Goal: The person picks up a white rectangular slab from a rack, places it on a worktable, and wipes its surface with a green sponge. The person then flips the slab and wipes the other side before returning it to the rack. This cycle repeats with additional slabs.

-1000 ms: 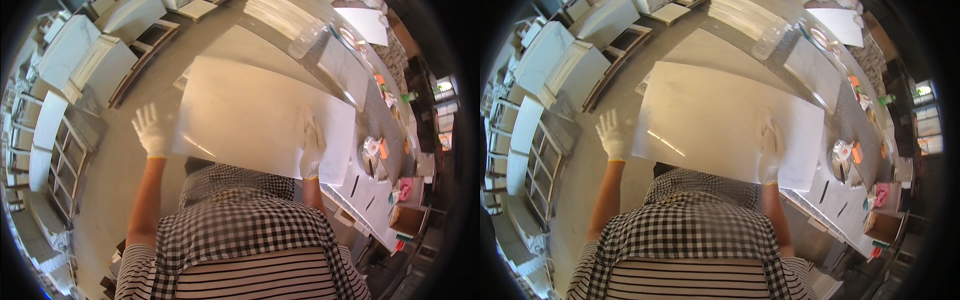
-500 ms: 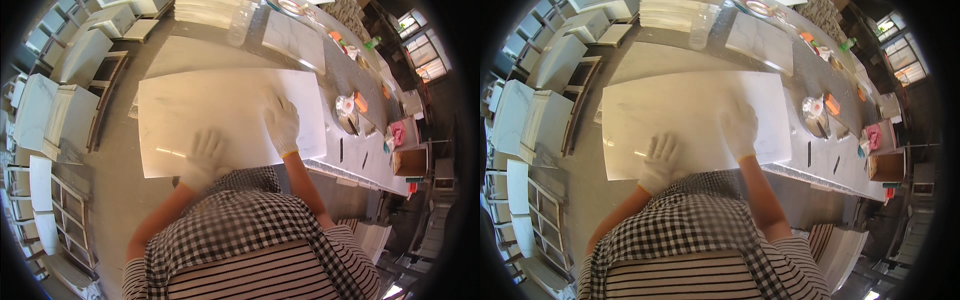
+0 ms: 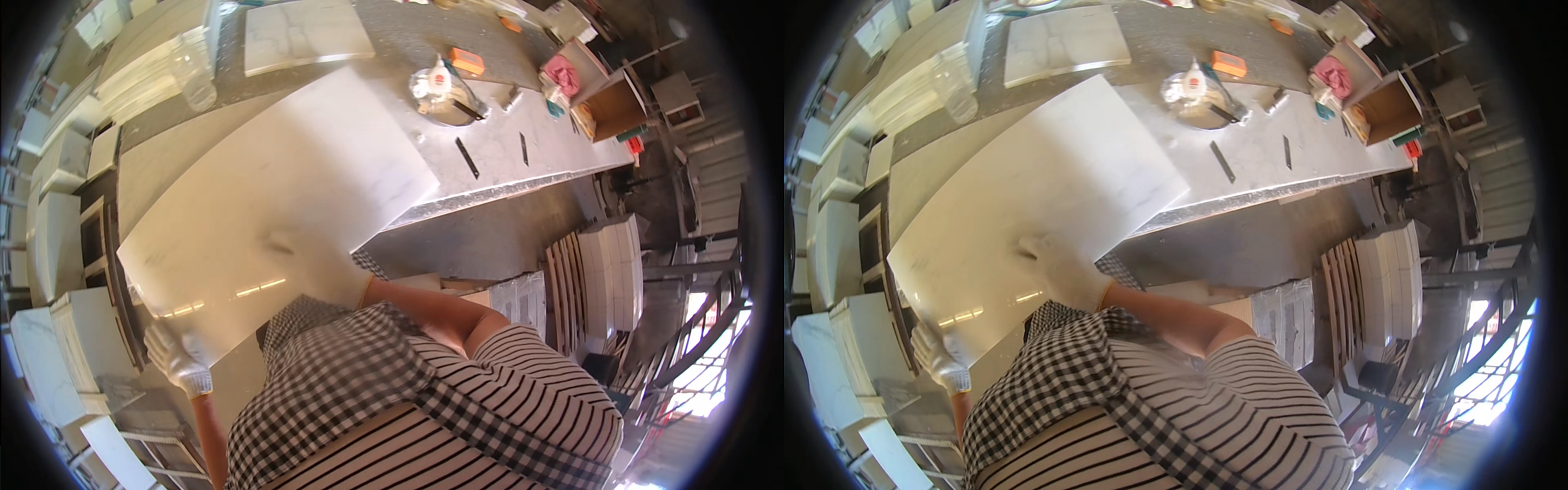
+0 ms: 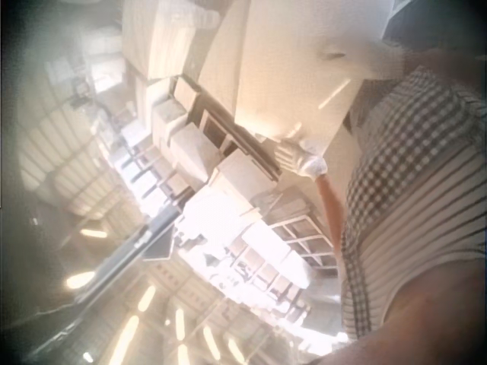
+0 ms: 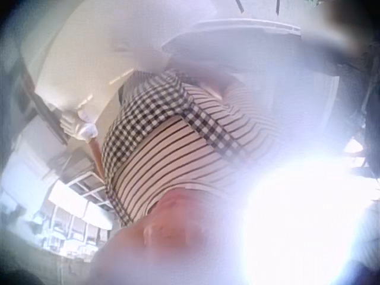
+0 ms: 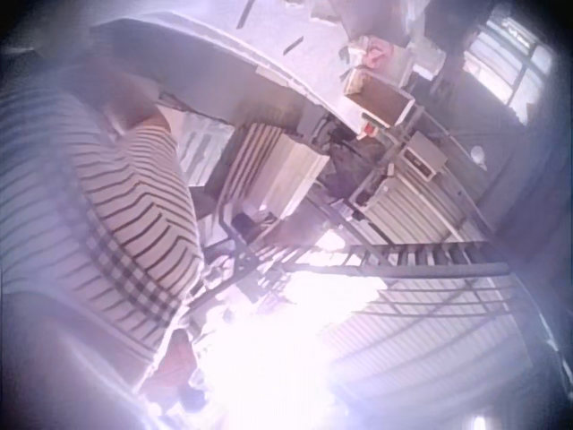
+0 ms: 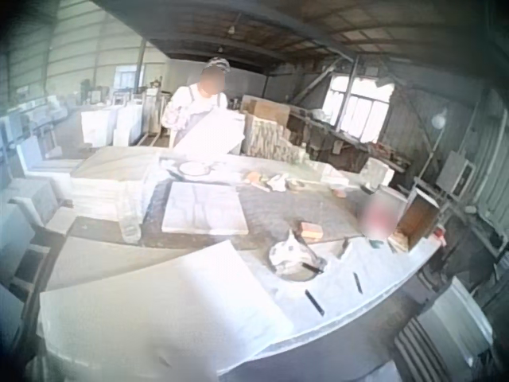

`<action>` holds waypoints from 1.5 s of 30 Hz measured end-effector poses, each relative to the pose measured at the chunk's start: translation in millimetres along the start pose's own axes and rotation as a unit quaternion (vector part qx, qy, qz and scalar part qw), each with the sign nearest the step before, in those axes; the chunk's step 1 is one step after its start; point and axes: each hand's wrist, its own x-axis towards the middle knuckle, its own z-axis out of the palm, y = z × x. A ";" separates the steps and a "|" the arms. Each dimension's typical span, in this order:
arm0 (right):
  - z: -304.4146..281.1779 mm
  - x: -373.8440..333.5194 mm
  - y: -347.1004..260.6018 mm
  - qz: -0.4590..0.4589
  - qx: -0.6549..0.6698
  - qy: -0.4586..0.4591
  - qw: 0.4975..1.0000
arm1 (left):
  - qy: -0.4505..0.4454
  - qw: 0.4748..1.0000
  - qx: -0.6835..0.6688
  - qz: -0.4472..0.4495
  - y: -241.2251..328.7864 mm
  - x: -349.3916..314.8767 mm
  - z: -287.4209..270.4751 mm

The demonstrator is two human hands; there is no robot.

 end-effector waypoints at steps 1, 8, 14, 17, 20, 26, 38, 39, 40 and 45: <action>-8.5 -8.5 -0.9 -0.014 -0.014 0.008 1.000 | -0.046 0.997 0.016 -0.057 -0.1 3.5 3.3; -74.7 -87.4 55.3 0.199 -0.209 0.103 0.952 | -0.170 0.887 -0.252 -0.349 42.4 29.6 -16.3; -129.0 -121.5 143.9 0.181 -0.287 0.343 0.876 | -0.172 0.865 -0.300 -0.363 43.0 32.2 -20.0; -136.8 -122.2 142.5 0.134 -0.209 0.403 0.881 | -0.133 0.873 -0.278 -0.377 37.4 32.7 -11.2; -118.6 -107.4 120.8 0.142 -0.319 0.336 0.875 | -0.145 0.852 -0.321 -0.388 33.7 32.2 -10.2; -115.5 -44.9 117.3 0.287 -0.159 0.301 0.895 | -0.136 0.854 -0.311 -0.395 38.1 34.7 -14.3; -166.7 134.0 138.5 0.203 -0.228 0.310 0.901 | -0.111 0.852 -0.297 -0.417 43.2 33.0 -13.0; -167.5 144.1 139.8 0.195 -0.218 0.316 0.903 | -0.113 0.850 -0.301 -0.418 43.1 33.0 -13.2; -165.3 151.4 141.0 0.199 -0.269 0.289 0.897 | -0.117 0.850 -0.292 -0.422 43.4 33.1 -13.5; -124.7 176.4 119.7 0.030 -0.343 0.313 0.885 | -0.105 0.853 -0.296 -0.417 44.1 33.3 -14.9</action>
